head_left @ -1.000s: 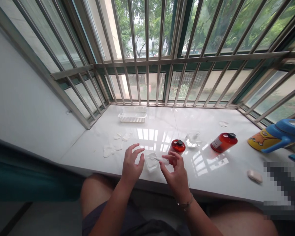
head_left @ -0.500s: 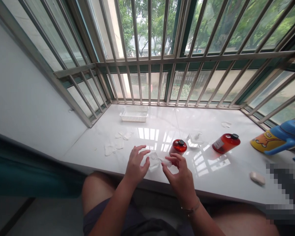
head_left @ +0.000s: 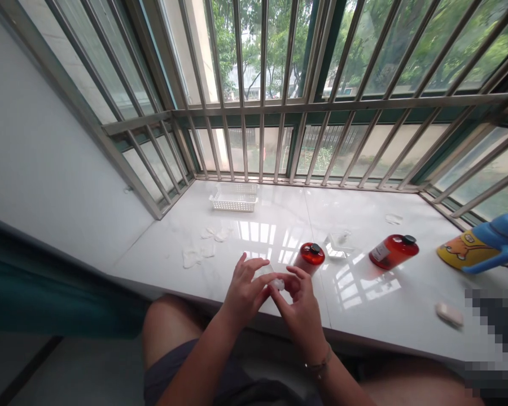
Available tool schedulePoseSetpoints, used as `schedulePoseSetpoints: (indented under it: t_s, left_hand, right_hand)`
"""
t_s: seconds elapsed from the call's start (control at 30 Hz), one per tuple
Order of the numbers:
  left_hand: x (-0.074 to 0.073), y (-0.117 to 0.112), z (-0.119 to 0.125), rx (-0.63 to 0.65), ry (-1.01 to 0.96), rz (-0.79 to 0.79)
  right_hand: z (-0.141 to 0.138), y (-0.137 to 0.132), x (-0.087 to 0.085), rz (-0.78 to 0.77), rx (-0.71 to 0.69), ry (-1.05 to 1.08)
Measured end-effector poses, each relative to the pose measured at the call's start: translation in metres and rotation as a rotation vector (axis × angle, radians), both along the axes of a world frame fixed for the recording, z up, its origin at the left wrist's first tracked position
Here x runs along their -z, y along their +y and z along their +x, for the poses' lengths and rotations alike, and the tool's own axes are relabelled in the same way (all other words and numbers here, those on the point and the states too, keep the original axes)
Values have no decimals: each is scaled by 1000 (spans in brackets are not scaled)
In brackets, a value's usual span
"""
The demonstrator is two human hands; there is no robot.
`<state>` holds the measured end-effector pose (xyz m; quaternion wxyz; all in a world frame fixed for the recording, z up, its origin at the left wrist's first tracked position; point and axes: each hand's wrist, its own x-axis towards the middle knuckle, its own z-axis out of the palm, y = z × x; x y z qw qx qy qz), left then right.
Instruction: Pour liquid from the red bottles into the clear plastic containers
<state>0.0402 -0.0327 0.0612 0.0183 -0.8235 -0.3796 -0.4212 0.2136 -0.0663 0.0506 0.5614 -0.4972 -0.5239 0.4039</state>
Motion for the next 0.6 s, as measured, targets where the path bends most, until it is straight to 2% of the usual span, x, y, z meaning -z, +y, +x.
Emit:
schedulePoseSetpoints:
  t_s: [0.13, 0.23, 0.33, 0.43, 0.5, 0.6]
  left_hand:
    - [0, -1, -5, -5, 12, 22]
    - [4, 11, -23, -105, 63, 12]
    - [13, 34, -62, -334, 75, -49]
    - [26, 58, -110, -559, 107, -192]
    - [34, 71, -139, -655, 147, -318]
    - [45, 84, -168, -712, 161, -449]
  right_hand:
    - [-2, 2, 0, -11, -7, 12]
    - [2, 2, 0, 57, 21, -36]
    - [11, -1, 0, 101, 59, -102]
    - [21, -6, 2, 112, 78, -137]
    - [24, -9, 5, 116, 88, -148]
    - [27, -12, 10, 119, 102, -158]
